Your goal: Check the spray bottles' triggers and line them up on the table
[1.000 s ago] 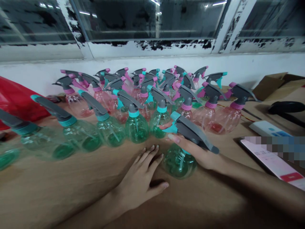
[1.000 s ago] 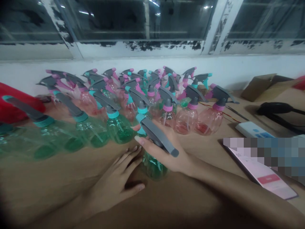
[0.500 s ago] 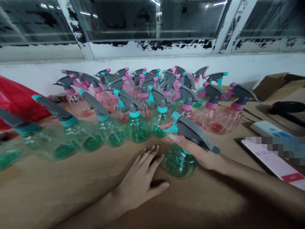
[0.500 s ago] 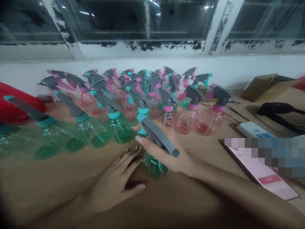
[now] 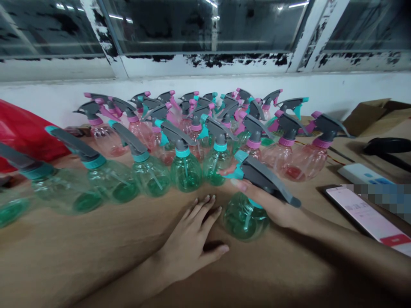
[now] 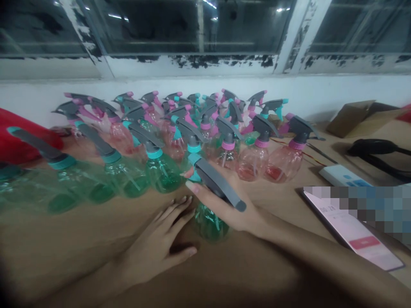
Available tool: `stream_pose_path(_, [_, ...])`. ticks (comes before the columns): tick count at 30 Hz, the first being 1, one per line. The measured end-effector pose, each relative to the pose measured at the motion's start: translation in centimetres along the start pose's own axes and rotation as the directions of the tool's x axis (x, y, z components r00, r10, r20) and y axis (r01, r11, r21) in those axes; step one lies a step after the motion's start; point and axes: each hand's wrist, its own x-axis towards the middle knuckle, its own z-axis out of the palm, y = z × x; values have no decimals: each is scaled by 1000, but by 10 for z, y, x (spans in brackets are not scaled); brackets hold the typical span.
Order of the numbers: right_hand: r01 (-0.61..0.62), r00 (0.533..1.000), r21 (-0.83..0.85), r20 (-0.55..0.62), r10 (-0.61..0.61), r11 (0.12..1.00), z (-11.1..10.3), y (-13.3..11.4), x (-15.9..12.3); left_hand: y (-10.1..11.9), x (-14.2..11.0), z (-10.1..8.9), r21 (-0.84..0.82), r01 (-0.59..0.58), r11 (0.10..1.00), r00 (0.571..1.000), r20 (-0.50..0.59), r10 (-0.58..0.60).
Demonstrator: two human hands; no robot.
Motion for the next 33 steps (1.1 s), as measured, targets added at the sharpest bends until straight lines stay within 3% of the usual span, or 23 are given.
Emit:
stream_pose_path(11, [-96, 995, 44, 33, 95, 994, 5, 12, -2, 0, 0, 0, 5, -23, 1000, 999, -30, 23])
stream_pose_path(33, [-73, 997, -9, 13, 73, 997, 4, 12, -3, -1, 0, 1, -11, -15, 1000, 999, -35, 14])
